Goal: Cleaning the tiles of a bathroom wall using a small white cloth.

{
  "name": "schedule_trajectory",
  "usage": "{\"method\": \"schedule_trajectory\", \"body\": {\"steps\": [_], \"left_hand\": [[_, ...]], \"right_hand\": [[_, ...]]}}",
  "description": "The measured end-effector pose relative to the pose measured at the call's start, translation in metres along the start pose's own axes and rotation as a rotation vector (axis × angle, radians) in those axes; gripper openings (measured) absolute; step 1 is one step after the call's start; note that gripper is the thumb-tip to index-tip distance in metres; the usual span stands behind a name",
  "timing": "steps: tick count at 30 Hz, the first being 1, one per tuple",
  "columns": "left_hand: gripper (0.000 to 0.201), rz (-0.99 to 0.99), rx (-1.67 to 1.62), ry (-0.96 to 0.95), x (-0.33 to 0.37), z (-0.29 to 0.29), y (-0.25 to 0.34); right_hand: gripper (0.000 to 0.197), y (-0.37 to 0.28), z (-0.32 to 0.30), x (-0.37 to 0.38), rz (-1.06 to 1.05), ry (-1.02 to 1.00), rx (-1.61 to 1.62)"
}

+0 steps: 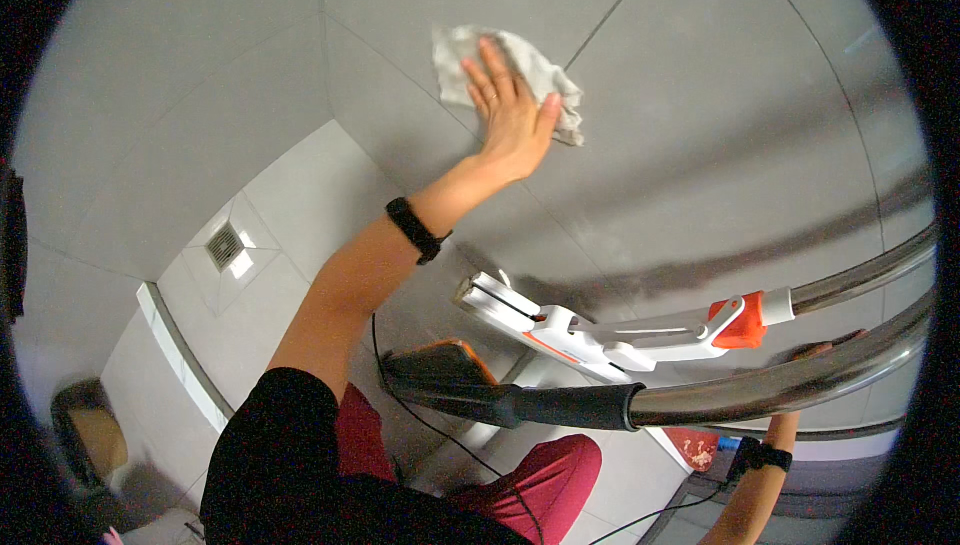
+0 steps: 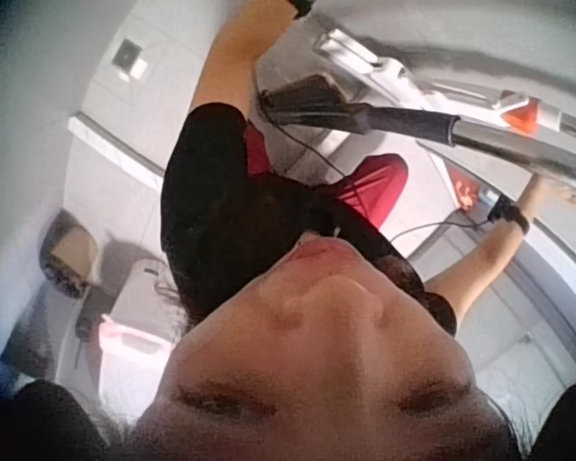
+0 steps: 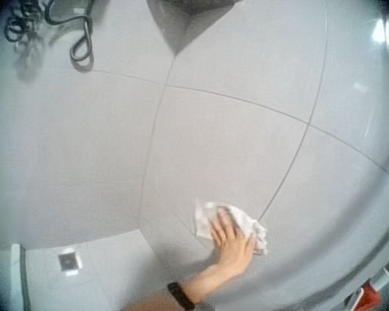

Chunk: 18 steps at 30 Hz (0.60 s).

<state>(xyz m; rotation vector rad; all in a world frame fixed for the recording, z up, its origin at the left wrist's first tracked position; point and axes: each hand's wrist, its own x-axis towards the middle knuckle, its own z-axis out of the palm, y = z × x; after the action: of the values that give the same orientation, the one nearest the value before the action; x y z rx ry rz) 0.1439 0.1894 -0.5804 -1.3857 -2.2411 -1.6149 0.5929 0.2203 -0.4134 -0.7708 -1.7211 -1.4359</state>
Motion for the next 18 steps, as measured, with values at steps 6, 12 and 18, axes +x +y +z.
{"method": "schedule_trajectory", "body": {"steps": [6,12,18], "left_hand": [[0.068,-0.03,0.009,0.231,-0.001,0.015,-0.058],[0.066,-0.332,-0.342,0.659,0.016,0.038,-0.181],[0.066,-1.048,-0.828,0.421,-0.035,0.107,-0.272]], "right_hand": [[0.059,0.005,0.012,0.001,-0.043,0.027,-0.035],[0.061,0.016,0.021,0.006,-0.052,0.044,-0.001],[0.062,0.027,0.024,0.008,-0.075,0.076,0.0]]}}
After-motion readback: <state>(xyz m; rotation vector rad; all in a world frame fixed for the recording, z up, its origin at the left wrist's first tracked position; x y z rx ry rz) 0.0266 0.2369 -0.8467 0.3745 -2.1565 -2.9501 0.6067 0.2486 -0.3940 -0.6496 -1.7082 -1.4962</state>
